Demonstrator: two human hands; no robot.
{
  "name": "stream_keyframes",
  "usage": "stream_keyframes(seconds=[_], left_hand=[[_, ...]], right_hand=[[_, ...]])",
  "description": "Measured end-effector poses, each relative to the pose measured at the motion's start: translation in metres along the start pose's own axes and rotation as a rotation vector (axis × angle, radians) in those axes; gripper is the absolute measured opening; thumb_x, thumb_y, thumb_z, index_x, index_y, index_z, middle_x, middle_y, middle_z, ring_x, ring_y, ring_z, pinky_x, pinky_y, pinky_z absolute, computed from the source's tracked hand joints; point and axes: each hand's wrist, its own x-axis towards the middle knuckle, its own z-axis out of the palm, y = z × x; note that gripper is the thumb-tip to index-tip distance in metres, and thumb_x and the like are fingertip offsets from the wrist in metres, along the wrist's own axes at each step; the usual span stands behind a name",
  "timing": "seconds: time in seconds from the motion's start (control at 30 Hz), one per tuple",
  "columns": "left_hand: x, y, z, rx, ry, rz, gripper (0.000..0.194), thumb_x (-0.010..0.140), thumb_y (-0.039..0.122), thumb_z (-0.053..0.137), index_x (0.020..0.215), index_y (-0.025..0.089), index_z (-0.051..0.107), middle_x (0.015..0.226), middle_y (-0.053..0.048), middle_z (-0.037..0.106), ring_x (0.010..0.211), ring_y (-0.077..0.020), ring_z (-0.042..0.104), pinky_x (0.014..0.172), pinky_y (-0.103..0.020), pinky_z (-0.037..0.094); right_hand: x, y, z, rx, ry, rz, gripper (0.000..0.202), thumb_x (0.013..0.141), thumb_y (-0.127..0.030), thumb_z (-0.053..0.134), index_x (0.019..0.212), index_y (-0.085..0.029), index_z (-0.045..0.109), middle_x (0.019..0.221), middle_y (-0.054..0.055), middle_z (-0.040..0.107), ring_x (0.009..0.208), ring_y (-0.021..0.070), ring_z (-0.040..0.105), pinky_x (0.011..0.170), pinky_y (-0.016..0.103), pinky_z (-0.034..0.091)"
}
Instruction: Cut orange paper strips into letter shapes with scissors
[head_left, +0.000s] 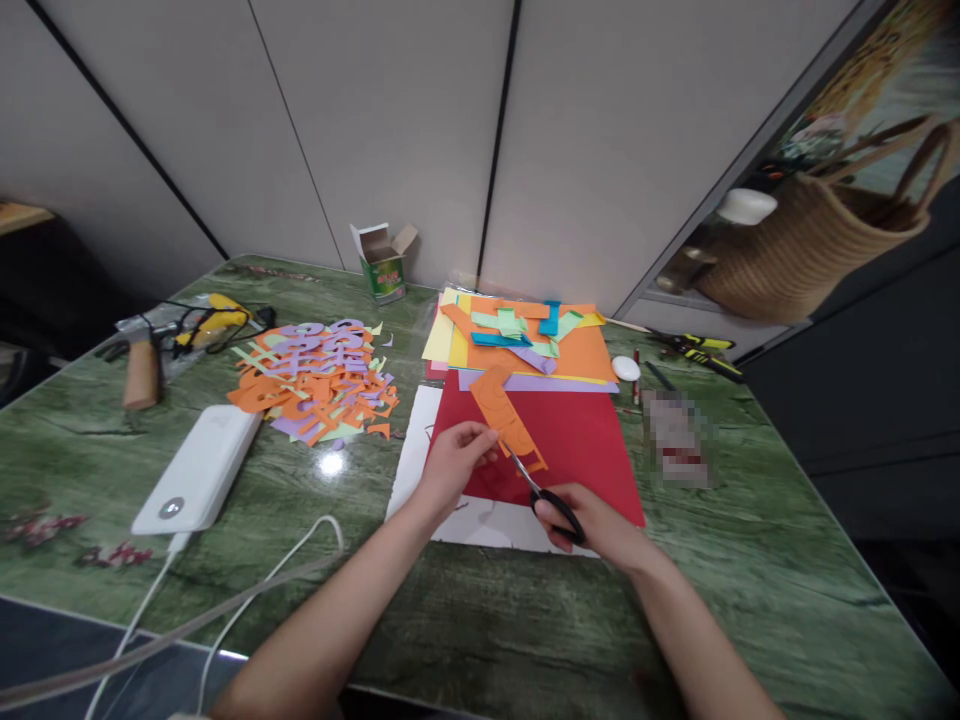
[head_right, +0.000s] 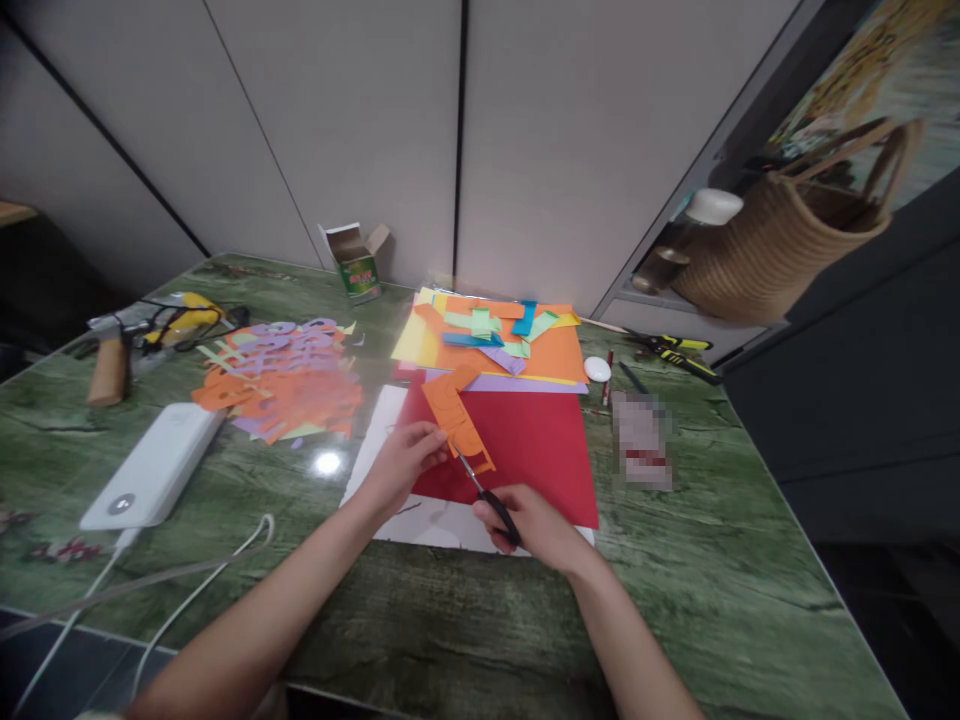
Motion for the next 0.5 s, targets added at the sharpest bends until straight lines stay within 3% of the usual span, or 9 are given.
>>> stream_keyframes(seconds=[0.5], left_hand=[[-0.0015,0.0007,0.0006,0.006,0.017,0.002,0.022,0.067,0.035,0.059,0.066,0.013,0.055,0.067,-0.002,0.058,0.059,-0.0094,0.051,0.057,-0.022,0.040]], right_hand=[[0.0021,0.0006,0.0035,-0.007,0.040,0.011,0.044,0.078,-0.052,0.040,0.054,-0.015,0.042,0.043,-0.005,0.040,0.040,0.0061,0.030,0.040,0.020,0.020]])
